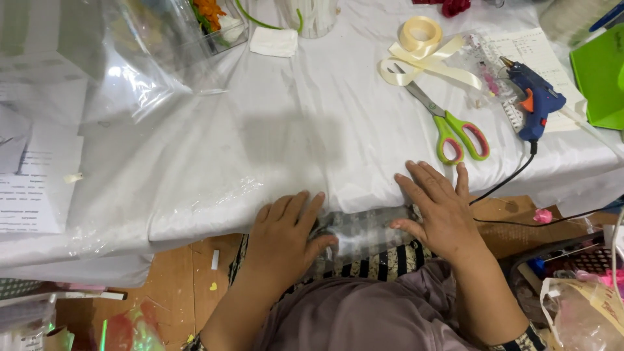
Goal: The person unrolls a length of ribbon from a spool, cuts it with shears, and then uses a hot glue gun to apply adhesive to form a decorative loop.
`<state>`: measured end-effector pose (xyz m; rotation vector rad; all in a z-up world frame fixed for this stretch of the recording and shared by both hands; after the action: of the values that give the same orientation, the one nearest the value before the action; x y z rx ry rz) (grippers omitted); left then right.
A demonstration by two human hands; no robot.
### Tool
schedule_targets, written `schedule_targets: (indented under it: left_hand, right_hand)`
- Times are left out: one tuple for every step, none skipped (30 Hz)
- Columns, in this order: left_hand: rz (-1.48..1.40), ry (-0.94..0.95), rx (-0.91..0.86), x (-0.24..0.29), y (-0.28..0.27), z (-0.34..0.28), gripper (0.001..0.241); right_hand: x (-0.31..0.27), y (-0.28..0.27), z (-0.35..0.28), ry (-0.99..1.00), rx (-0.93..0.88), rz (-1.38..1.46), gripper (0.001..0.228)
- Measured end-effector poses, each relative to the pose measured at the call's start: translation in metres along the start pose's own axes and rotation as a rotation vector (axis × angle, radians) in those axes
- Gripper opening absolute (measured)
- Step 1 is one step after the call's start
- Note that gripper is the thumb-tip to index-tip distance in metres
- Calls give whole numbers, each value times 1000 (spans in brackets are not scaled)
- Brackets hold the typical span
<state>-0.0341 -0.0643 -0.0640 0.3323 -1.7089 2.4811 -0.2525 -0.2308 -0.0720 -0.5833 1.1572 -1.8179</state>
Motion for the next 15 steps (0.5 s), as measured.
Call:
schedule_targets:
  left_hand:
    - [2, 0, 1, -6, 2, 4, 74]
    - [34, 35, 110, -9, -3, 9, 67]
    - [62, 75, 219, -11, -7, 14, 61]
    - [60, 80, 219, -14, -14, 22, 61]
    - [56, 88, 192, -15, -19, 32, 65]
    - [53, 97, 166, -16, -24, 42, 70]
    - [49, 108, 169, -22, -20, 44, 70]
    - [61, 45, 76, -33, -11, 46, 73]
    - [72, -17, -20, -43, -1, 47, 77]
    - [68, -5, -20, -43, 2, 46, 77]
    - [74, 9, 25, -44, 2, 45, 76]
    - [80, 22, 69, -45, 2, 45, 75]
    - [76, 30, 68, -45, 2, 44, 75]
    - [86, 32, 91, -45, 1, 44, 75]
    - [93, 35, 114, -45, 0, 43, 74]
  right_hand:
    - [0, 1, -2, -1, 2, 1, 82]
    - [1, 1, -4, 0, 16, -1, 80]
    - [2, 0, -7, 6, 30, -7, 77]
    - [3, -1, -9, 10, 31, -10, 77]
    - [5, -2, -11, 16, 33, 2, 77]
    - [7, -3, -13, 21, 34, 13, 76]
    - [10, -3, -15, 28, 39, 4, 76]
    - [13, -3, -16, 34, 37, 9, 76]
    - [15, -3, -19, 42, 33, 15, 75]
    - [18, -9, -20, 52, 35, 7, 75]
    - [20, -13, -19, 49, 30, 63, 72]
    - [21, -17, -17, 46, 26, 119, 69]
    - [36, -23, -15, 54, 27, 114, 69]
    - [52, -38, -13, 80, 178, 48, 58]
    - [67, -54, -14, 105, 326, -22, 47]
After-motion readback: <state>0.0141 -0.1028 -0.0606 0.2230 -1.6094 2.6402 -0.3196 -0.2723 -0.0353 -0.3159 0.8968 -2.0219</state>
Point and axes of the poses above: each hand's wrist, its own z-axis towards the middle knuckle, its own y-axis out of the palm, x = y × z, the point moved 6 cm from there along z, towards the middle knuckle, and after that the axes turned 5 degrees about x, right-handed, at the moved point
